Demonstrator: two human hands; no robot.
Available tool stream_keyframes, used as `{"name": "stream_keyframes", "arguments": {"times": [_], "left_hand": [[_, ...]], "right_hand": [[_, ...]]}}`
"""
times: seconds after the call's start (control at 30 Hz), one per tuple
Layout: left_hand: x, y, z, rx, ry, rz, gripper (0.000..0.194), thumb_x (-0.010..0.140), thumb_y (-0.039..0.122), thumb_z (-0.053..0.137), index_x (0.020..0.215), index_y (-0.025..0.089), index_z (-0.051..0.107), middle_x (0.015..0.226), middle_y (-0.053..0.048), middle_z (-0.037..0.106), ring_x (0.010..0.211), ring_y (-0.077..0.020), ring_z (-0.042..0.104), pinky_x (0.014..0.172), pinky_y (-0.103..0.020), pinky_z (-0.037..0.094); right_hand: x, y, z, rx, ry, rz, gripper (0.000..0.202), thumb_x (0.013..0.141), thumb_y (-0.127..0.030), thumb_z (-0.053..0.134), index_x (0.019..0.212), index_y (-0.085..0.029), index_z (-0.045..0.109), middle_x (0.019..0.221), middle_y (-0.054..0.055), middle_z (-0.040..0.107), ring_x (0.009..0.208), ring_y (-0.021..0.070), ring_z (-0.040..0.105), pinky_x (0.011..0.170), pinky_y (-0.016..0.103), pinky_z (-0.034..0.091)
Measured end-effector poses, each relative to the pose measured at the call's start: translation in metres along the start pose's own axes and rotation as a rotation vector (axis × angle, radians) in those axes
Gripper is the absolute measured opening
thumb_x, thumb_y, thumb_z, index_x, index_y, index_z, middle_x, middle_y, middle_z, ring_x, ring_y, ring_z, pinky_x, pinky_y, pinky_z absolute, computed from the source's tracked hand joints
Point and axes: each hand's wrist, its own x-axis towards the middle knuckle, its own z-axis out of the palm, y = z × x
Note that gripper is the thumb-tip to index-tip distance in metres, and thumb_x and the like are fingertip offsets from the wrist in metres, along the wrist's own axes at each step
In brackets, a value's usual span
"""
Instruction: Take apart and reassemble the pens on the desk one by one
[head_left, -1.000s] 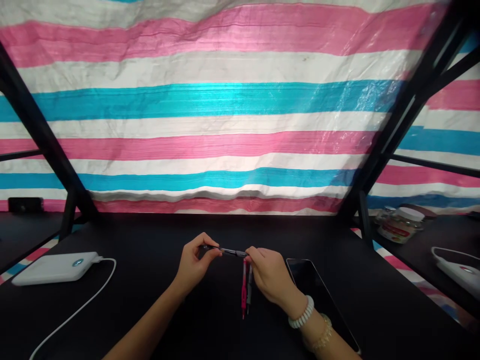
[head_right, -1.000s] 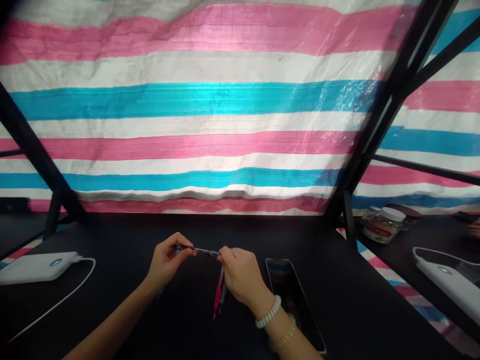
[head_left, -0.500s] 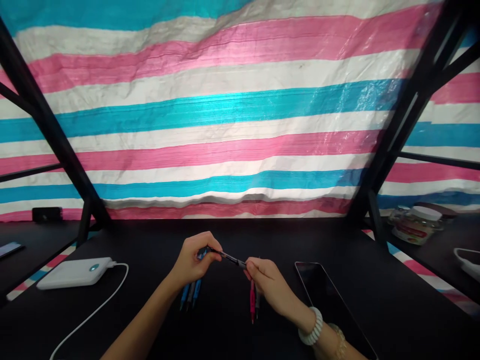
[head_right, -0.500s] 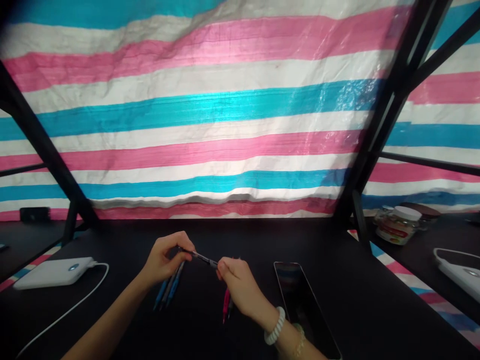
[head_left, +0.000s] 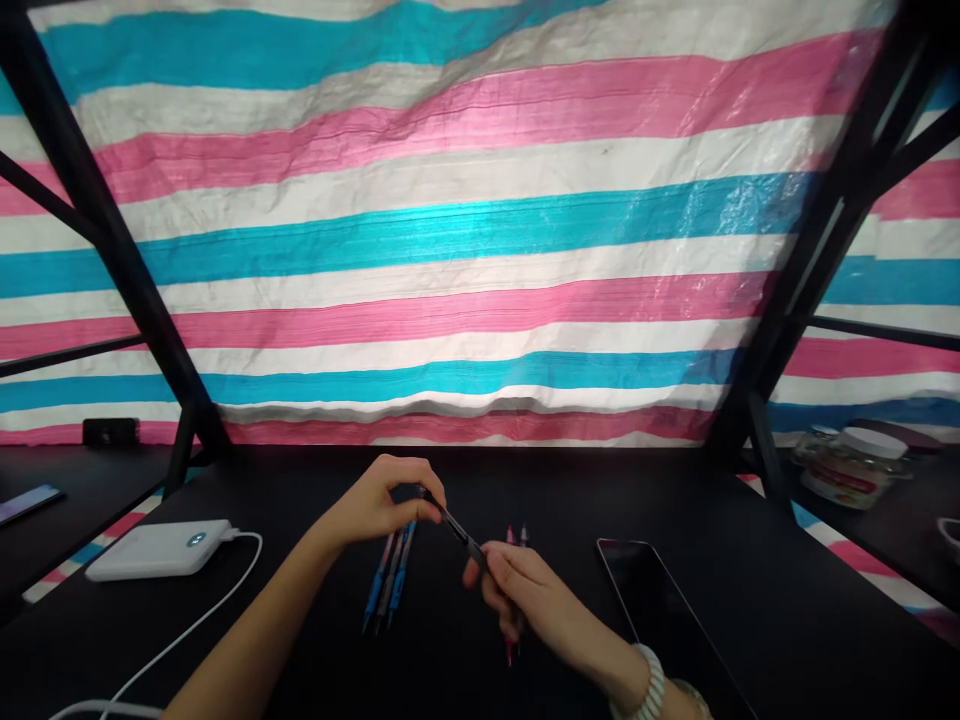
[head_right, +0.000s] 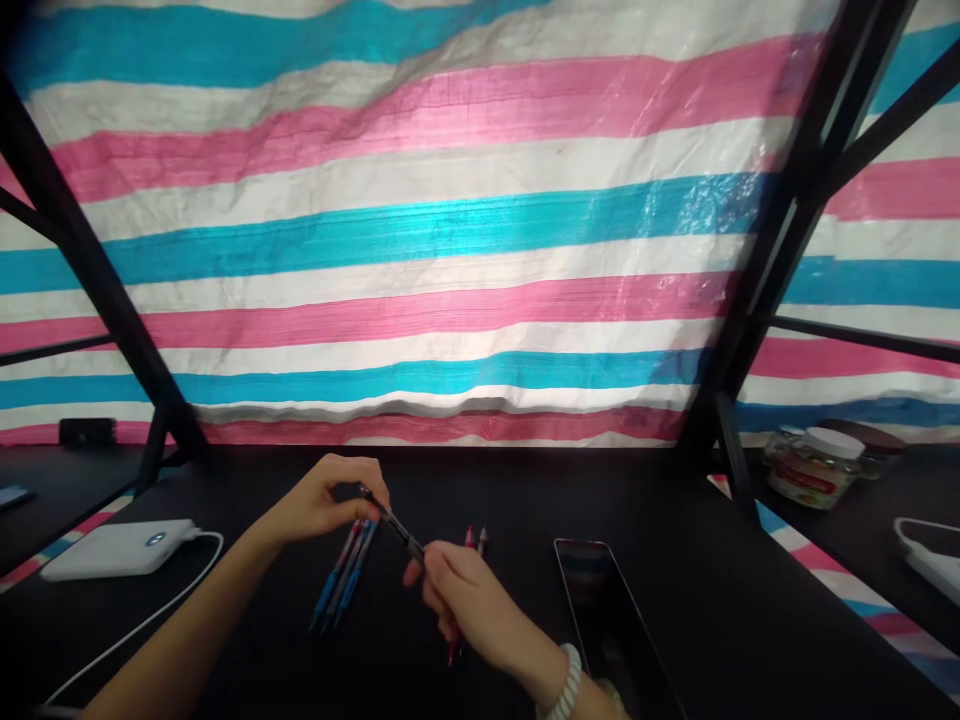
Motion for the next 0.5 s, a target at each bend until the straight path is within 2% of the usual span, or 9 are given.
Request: {"name": "stream_keyframes", "arguments": {"times": [0.07,0.13,0.2,0.33,0.5], "left_hand": [[0.001,-0.013,-0.010,0.009,-0.020,-0.121,0.019,0.087,0.035,0.067,0.085,0.016,0.068,0.082,-0.003,0.068,0.076,-0.0157,0.062,0.072,-0.025,0.047],[0.000,-0.031,-0.015,0.036,-0.051,-0.170,0.022,0.089,0.037,0.063,0.085,0.015,0.065,0.082,-0.003,0.065,0.076,-0.0156,0.059,0.070,-0.025,0.046],[-0.001,-0.052,-0.012,0.064,-0.111,-0.198,0.022,0.088,0.036,0.061,0.081,0.015,0.064,0.082,-0.002,0.062,0.076,-0.0155,0.058,0.071,-0.026,0.046],[-0.004,-0.085,0.013,0.164,-0.246,-0.240,0.017,0.082,0.026,0.061,0.069,0.016,0.064,0.080,-0.002,0.060,0.080,-0.0169,0.058,0.075,-0.027,0.045],[-0.007,-0.096,0.032,0.323,-0.288,-0.227,0.010,0.071,0.011,0.061,0.068,0.018,0.067,0.091,-0.001,0.061,0.091,-0.0187,0.056,0.086,-0.031,0.040]], "right_hand": [[-0.001,-0.004,-0.006,-0.103,0.082,-0.089,0.056,0.089,-0.069,0.051,0.110,-0.019,0.065,0.083,0.002,0.055,0.064,0.0117,0.051,0.057,0.025,0.043],[0.000,-0.009,-0.015,-0.083,0.208,-0.177,0.059,0.087,-0.070,0.052,0.116,-0.020,0.066,0.094,0.005,0.057,0.079,0.0165,0.054,0.065,0.028,0.046],[0.002,-0.012,-0.025,-0.018,0.314,-0.203,0.058,0.084,-0.070,0.056,0.106,-0.018,0.070,0.091,0.006,0.058,0.081,0.0185,0.054,0.067,0.030,0.046],[0.007,-0.011,-0.036,0.069,0.407,-0.183,0.055,0.083,-0.067,0.060,0.088,-0.014,0.074,0.082,0.007,0.058,0.076,0.0179,0.053,0.066,0.030,0.044],[0.006,-0.012,-0.034,0.135,0.432,-0.134,0.052,0.079,-0.064,0.066,0.080,-0.013,0.074,0.077,0.006,0.060,0.074,0.0179,0.054,0.068,0.031,0.044]]}}
